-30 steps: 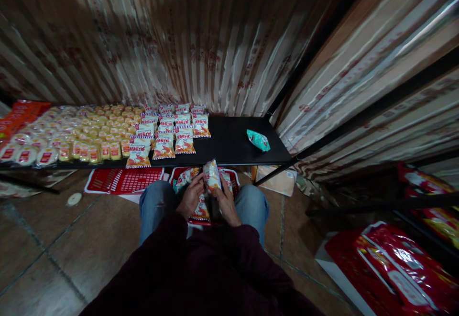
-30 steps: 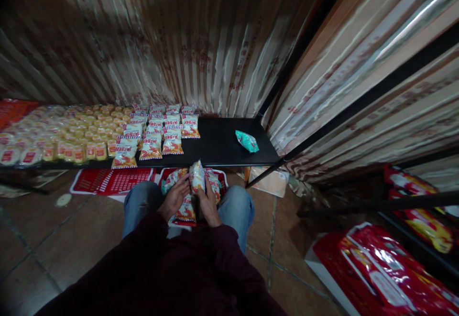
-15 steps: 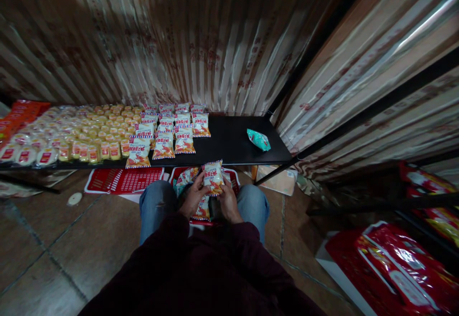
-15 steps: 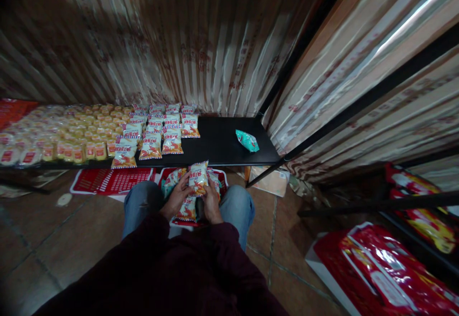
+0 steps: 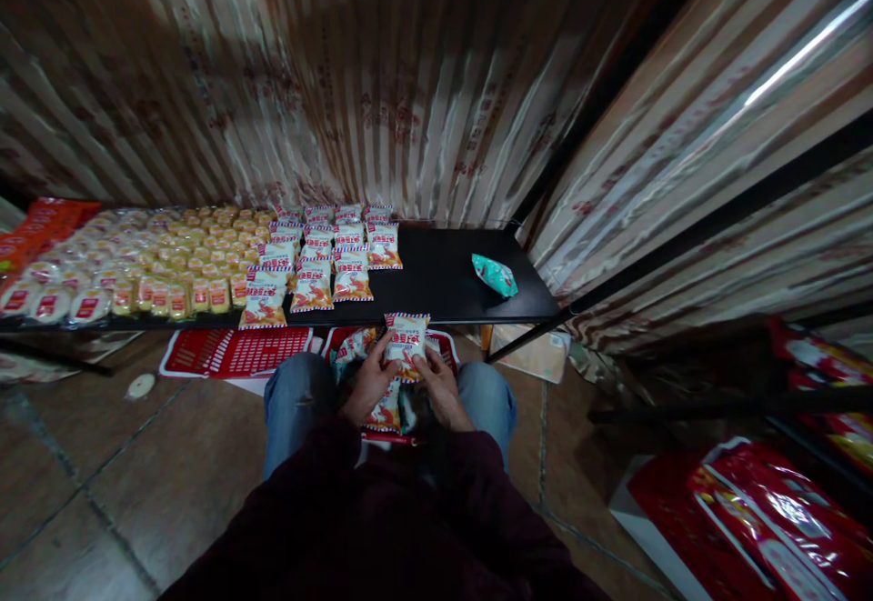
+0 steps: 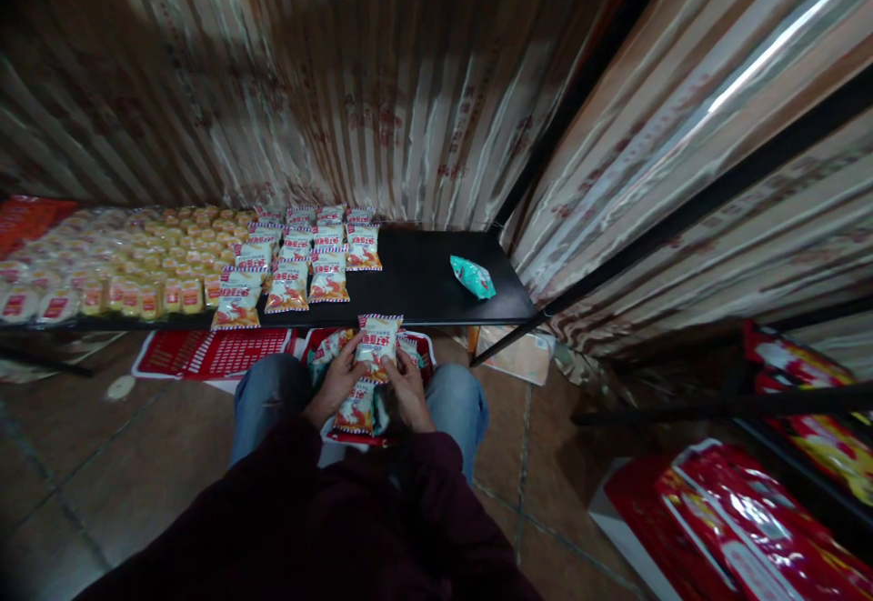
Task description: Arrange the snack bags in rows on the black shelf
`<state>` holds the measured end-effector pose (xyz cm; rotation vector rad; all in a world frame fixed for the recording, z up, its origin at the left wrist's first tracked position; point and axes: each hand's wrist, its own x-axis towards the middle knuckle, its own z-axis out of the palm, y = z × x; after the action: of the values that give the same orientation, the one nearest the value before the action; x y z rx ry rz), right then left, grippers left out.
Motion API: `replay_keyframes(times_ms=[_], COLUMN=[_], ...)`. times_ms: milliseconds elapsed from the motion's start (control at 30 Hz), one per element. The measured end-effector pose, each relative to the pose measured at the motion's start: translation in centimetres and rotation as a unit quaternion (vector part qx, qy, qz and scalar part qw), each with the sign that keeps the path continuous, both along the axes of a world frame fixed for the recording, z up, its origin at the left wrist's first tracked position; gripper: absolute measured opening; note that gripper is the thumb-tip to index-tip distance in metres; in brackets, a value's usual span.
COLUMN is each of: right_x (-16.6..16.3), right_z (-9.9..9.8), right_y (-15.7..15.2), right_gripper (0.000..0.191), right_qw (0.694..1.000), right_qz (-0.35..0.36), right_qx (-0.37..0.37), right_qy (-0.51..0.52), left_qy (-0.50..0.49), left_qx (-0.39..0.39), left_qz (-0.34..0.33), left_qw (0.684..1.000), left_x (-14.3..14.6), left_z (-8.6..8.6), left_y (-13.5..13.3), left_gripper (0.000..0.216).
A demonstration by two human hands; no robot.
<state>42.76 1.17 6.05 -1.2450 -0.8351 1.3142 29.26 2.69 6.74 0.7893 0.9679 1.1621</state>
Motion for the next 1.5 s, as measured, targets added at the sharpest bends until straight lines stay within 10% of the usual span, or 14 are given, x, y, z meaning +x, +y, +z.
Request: replay_keyframes(times_ms=[300, 567, 1500], right_x=[0.6, 0.5, -0.3], right_z=[-0.6, -0.8, -1.7], right_y=[1.6, 5.2, 18.2], right_gripper=[0.051, 0.045, 0.045], right_qw=[1.000, 0.999, 0.979], right_qz=[0.011, 0.000, -0.028], right_qx=[0.018, 0.040, 0.102], right_qy=[-0.005, -0.035, -0.173], left_qy=[0.101, 0.358, 0.519], left_qx=[0.062, 0.188, 0.203], left_qz=[0.047, 0.016, 0.046], left_qw=[0.992, 0.915, 0.829], left_x=[0.4, 0.3, 1.6], left_z=[0.0, 0.7, 2.4], left_y=[1.0, 3.5, 14.2], left_gripper=[0.059, 0.058, 0.060])
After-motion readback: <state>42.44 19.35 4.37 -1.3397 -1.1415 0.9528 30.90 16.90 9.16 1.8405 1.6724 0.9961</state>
